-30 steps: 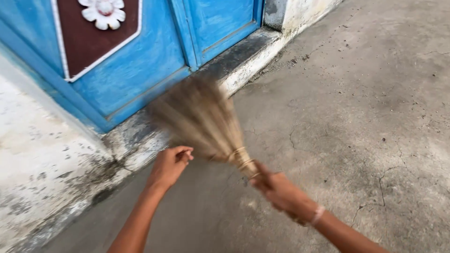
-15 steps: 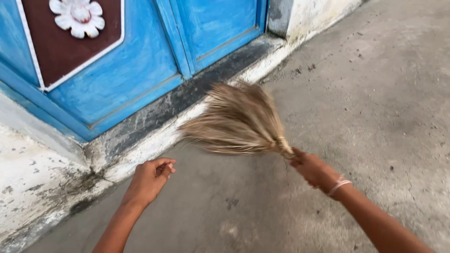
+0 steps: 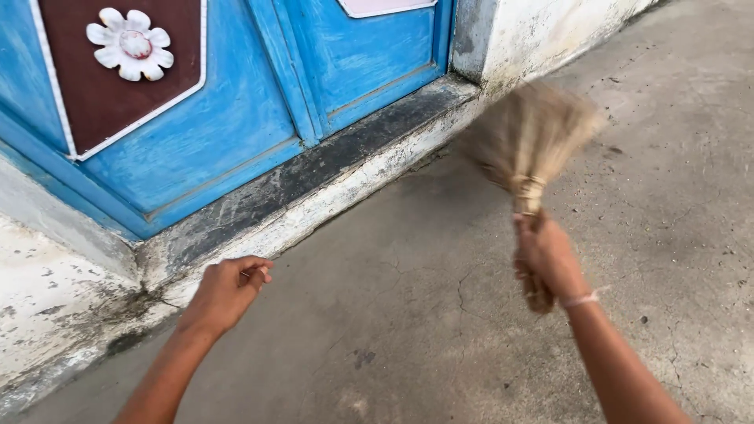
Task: Sweeping an outdoor concrete area with a handheld straw broom.
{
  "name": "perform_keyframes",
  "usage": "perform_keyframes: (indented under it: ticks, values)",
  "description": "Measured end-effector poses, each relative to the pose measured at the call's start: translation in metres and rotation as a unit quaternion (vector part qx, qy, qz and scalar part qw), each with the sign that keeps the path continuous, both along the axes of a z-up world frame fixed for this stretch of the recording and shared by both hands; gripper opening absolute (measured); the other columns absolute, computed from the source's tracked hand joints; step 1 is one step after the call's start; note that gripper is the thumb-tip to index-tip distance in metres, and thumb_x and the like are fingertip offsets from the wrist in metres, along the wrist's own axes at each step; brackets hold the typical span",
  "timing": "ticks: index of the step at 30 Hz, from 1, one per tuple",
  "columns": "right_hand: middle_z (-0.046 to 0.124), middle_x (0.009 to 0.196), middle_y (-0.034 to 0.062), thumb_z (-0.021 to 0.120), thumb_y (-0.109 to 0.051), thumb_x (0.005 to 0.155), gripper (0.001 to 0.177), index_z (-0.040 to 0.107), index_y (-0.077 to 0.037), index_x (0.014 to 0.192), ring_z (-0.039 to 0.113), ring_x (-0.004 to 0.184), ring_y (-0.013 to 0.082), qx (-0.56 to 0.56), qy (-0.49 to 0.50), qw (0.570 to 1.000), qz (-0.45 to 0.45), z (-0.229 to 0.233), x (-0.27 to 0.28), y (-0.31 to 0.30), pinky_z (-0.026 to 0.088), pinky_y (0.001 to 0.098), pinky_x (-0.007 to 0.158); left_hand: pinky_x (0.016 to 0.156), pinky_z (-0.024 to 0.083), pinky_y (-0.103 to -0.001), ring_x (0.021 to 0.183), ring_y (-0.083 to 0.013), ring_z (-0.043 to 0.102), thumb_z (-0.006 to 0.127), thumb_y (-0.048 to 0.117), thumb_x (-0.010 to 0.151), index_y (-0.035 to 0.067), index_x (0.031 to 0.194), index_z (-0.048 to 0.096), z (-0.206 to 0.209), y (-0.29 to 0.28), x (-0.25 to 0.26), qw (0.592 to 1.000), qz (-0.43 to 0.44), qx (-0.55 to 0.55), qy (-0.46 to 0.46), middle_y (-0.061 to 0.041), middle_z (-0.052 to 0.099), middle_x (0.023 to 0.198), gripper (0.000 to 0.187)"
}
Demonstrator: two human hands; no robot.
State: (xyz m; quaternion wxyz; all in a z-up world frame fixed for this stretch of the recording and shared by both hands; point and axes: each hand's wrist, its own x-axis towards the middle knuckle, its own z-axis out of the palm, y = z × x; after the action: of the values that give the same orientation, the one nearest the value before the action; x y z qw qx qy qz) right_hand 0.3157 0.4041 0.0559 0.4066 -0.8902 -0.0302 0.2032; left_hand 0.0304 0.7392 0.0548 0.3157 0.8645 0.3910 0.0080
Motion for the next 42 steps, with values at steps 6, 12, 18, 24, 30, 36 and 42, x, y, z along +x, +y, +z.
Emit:
perform_keyframes:
  ticks: [6,12,18,24,30,36,42]
  values:
    - [0.055,0.062,0.0065,0.046,-0.028,0.097,0.050,0.034,-0.017,0.144,0.050,0.043,0.0148,0.106,0.066,0.969,0.214,0.037,-0.050,0.060,0.046,0.0291,0.038,0.083,0.056,-0.036,0.091,-0.0178,0.074,0.054,0.022,0.092,0.015,0.116,0.072,-0.014,0.029,0.021,1.000,0.003,0.016,-0.015,-0.001,0.078,0.097,0.030]
    - [0.048,0.056,0.0023,0.045,-0.035,0.099,0.044,0.042,-0.006,0.132,0.046,0.040,0.0123,0.063,0.020,0.933,0.354,0.033,-0.031,0.118,0.043,0.0258,0.034,0.083,0.055,-0.034,0.089,-0.0164,0.074,0.057,0.022,0.091,0.014,0.114,0.073,-0.033,0.075,0.041,1.000,0.014,0.000,-0.020,-0.001,0.079,0.095,0.029]
    - [0.048,0.057,0.0035,0.041,-0.031,0.102,0.033,0.053,-0.004,0.115,0.043,0.040,0.0138,-0.031,0.058,0.967,0.248,0.013,0.067,0.111,0.040,0.0263,0.033,0.081,0.055,-0.032,0.085,-0.0143,0.073,0.057,0.019,0.091,0.010,0.115,0.073,-0.025,0.110,0.079,0.999,-0.007,0.022,-0.047,-0.004,0.079,0.094,0.030]
    - [0.055,0.062,0.0086,0.039,-0.028,0.105,0.039,0.057,0.006,0.110,0.049,0.042,0.0162,-0.059,0.011,0.990,0.128,0.019,0.102,0.110,0.044,0.0289,0.033,0.080,0.055,-0.032,0.085,-0.0154,0.072,0.054,0.019,0.093,0.009,0.116,0.071,-0.023,0.100,0.102,0.995,-0.003,0.007,-0.096,-0.004,0.078,0.096,0.030]
    - [0.053,0.061,0.0077,0.038,-0.030,0.101,0.025,0.047,-0.011,0.116,0.051,0.044,0.0166,0.021,0.068,0.976,0.204,0.066,0.015,0.109,0.049,0.0295,0.036,0.082,0.055,-0.032,0.089,-0.0148,0.073,0.055,0.021,0.093,0.013,0.117,0.070,-0.039,0.098,0.096,0.997,-0.016,0.005,-0.071,-0.002,0.078,0.097,0.030]
    - [0.050,0.059,0.0046,0.042,-0.029,0.101,0.031,0.052,-0.005,0.118,0.047,0.043,0.0138,0.003,0.134,0.948,0.289,0.037,0.024,0.116,0.046,0.0272,0.035,0.081,0.056,-0.033,0.089,-0.0159,0.074,0.054,0.020,0.093,0.013,0.117,0.071,-0.036,0.090,0.082,0.998,-0.010,0.009,-0.059,-0.002,0.078,0.099,0.030]
    - [0.052,0.056,0.0075,0.042,-0.033,0.102,0.037,0.057,0.001,0.102,0.048,0.041,0.0168,-0.035,0.076,0.986,0.143,0.027,0.090,0.110,0.045,0.0315,0.035,0.083,0.055,-0.032,0.091,-0.0145,0.074,0.055,0.023,0.093,0.016,0.116,0.072,-0.030,0.073,0.076,0.999,0.009,0.008,-0.047,-0.001,0.079,0.096,0.029]
